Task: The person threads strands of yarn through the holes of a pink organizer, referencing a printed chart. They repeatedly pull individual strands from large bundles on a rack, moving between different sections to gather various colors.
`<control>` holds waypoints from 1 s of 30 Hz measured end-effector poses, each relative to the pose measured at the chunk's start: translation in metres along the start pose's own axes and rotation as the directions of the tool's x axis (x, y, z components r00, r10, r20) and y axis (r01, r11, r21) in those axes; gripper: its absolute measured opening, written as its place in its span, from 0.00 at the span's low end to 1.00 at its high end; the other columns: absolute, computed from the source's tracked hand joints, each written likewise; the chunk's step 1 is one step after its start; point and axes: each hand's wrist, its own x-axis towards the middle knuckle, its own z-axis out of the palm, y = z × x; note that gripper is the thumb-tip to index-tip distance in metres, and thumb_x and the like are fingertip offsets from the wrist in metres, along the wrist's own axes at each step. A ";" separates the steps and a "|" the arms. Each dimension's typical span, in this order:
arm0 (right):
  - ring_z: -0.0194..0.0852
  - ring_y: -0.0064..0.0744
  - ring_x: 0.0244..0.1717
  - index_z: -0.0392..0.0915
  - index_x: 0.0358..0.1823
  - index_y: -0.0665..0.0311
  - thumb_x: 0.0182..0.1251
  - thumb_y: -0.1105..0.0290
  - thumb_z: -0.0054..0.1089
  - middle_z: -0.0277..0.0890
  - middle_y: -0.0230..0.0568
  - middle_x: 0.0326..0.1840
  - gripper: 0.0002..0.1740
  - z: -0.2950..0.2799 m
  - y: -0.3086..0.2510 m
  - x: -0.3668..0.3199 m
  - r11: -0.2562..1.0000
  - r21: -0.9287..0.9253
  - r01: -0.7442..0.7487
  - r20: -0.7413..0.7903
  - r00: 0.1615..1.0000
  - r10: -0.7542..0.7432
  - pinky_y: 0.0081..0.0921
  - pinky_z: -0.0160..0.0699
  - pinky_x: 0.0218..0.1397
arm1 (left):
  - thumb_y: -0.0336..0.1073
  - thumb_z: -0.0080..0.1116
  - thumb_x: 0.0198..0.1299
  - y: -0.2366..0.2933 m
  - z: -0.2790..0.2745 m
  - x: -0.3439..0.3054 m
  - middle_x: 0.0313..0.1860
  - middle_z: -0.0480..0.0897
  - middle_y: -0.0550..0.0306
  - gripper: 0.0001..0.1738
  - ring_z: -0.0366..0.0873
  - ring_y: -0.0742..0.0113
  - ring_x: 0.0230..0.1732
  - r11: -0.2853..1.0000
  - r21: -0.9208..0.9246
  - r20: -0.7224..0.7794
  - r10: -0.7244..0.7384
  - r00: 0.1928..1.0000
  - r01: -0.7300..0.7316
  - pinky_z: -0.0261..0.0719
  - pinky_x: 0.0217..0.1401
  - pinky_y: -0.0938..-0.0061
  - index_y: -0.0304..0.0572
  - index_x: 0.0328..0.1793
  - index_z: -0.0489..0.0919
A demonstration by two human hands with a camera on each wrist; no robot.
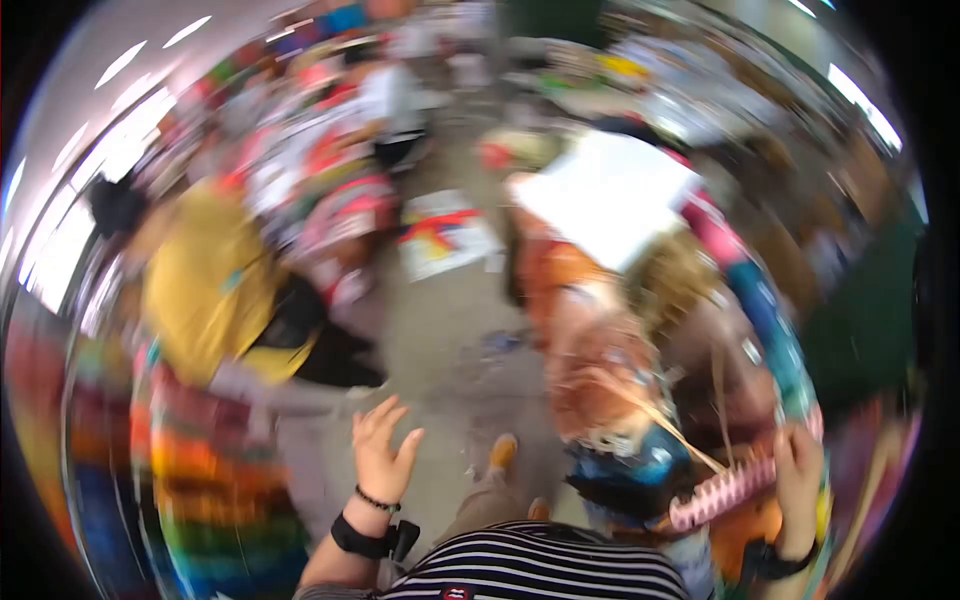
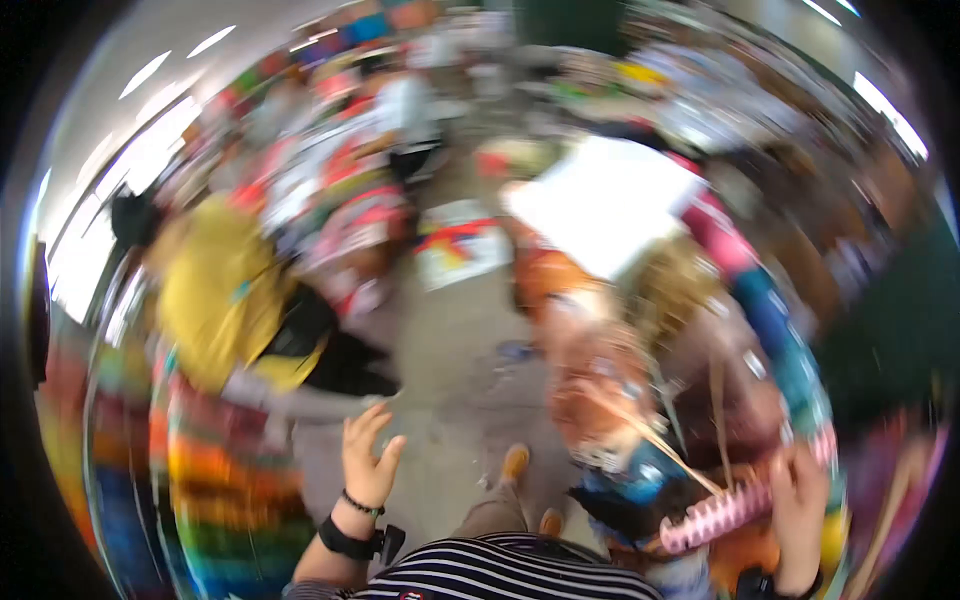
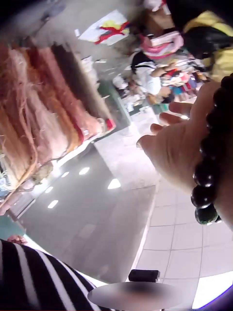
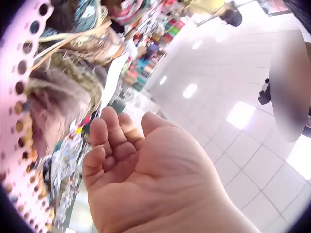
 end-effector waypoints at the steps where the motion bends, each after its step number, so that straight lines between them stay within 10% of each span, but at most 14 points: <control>1: 0.62 0.18 0.28 0.71 0.30 0.66 0.71 0.68 0.53 0.66 0.29 0.25 0.12 0.010 0.000 0.004 0.994 -0.022 0.103 0.035 0.994 -0.102 0.19 0.63 0.33 | 0.37 0.66 0.55 -0.003 -0.028 -0.022 0.59 0.79 0.46 0.20 0.76 0.46 0.58 0.998 0.065 -0.058 0.003 0.998 0.001 0.62 0.69 0.47 0.42 0.54 0.80; 3: 0.65 0.20 0.29 0.74 0.33 0.68 0.68 0.69 0.57 0.69 0.30 0.27 0.09 0.025 0.026 0.027 0.985 0.106 0.139 0.275 0.947 -0.163 0.21 0.66 0.34 | 0.38 0.66 0.56 -0.010 -0.087 -0.064 0.59 0.79 0.46 0.20 0.75 0.46 0.59 0.993 0.038 -0.198 -0.106 0.974 0.115 0.69 0.65 0.53 0.42 0.54 0.79; 4: 0.73 0.24 0.36 0.78 0.46 0.67 0.73 0.63 0.55 0.78 0.36 0.36 0.13 0.032 -0.042 0.017 0.849 -0.033 0.528 0.284 0.819 -0.498 0.21 0.72 0.42 | 0.38 0.66 0.56 -0.013 -0.119 -0.086 0.59 0.79 0.46 0.20 0.75 0.46 0.59 0.984 0.081 -0.296 -0.128 0.947 0.158 0.70 0.64 0.56 0.41 0.54 0.79; 5: 0.74 0.28 0.40 0.77 0.48 0.70 0.73 0.65 0.54 0.77 0.37 0.40 0.13 0.039 -0.054 0.024 0.952 0.068 0.299 0.512 0.808 -0.291 0.24 0.73 0.48 | 0.39 0.66 0.56 -0.017 -0.151 -0.109 0.59 0.79 0.46 0.20 0.75 0.46 0.59 0.975 0.119 -0.378 -0.132 0.916 0.190 0.72 0.63 0.59 0.41 0.54 0.79; 13: 0.72 0.40 0.57 0.76 0.56 0.68 0.73 0.62 0.55 0.77 0.47 0.55 0.18 0.125 -0.142 -0.026 0.793 0.135 0.595 0.681 0.525 -0.510 0.31 0.67 0.63 | 0.38 0.69 0.53 -0.074 -0.402 -0.362 0.47 0.82 0.48 0.18 0.81 0.55 0.42 0.717 0.205 -0.916 -0.099 0.389 0.667 0.79 0.50 0.66 0.38 0.48 0.82; 18: 0.73 0.41 0.55 0.77 0.53 0.68 0.73 0.59 0.54 0.78 0.46 0.53 0.19 0.167 -0.194 -0.112 0.674 -0.022 0.738 0.719 0.480 -0.502 0.32 0.68 0.61 | 0.46 0.67 0.56 -0.087 -0.558 -0.520 0.46 0.83 0.44 0.23 0.83 0.56 0.46 0.506 0.070 -0.995 -0.029 0.098 0.860 0.80 0.49 0.66 0.36 0.51 0.82; 20: 0.74 0.37 0.51 0.78 0.51 0.68 0.73 0.58 0.55 0.79 0.44 0.51 0.19 0.207 -0.176 -0.139 0.726 0.268 0.634 0.678 0.411 -0.609 0.31 0.70 0.58 | 0.48 0.65 0.57 -0.102 -0.621 -0.583 0.47 0.83 0.43 0.24 0.82 0.52 0.49 0.525 0.002 -1.000 -0.013 0.011 0.851 0.79 0.52 0.64 0.37 0.51 0.82; 23: 0.73 0.32 0.48 0.77 0.50 0.69 0.73 0.57 0.56 0.79 0.41 0.47 0.19 0.241 -0.191 -0.229 0.821 0.359 0.444 0.689 0.467 -0.554 0.29 0.71 0.56 | 0.50 0.61 0.59 -0.114 -0.709 -0.652 0.49 0.83 0.42 0.24 0.80 0.47 0.52 0.333 0.017 -0.992 0.127 -0.026 0.943 0.75 0.59 0.61 0.37 0.52 0.82; 27: 0.68 0.21 0.33 0.78 0.48 0.68 0.72 0.63 0.57 0.77 0.33 0.35 0.14 0.286 -0.198 -0.324 0.915 0.293 0.279 0.788 0.471 -0.396 0.19 0.69 0.37 | 0.48 0.61 0.61 -0.129 -0.796 -0.720 0.47 0.84 0.44 0.21 0.81 0.50 0.51 0.396 -0.049 -0.991 0.093 -0.093 0.917 0.77 0.54 0.62 0.40 0.51 0.83; 30: 0.65 0.18 0.30 0.79 0.48 0.68 0.72 0.63 0.58 0.74 0.28 0.32 0.14 0.308 -0.212 -0.374 0.814 0.337 0.473 0.749 0.389 -0.536 0.18 0.66 0.34 | 0.43 0.58 0.62 -0.136 -0.840 -0.755 0.47 0.83 0.45 0.17 0.80 0.48 0.51 0.352 -0.100 -0.985 0.097 -0.142 0.930 0.77 0.56 0.60 0.46 0.54 0.83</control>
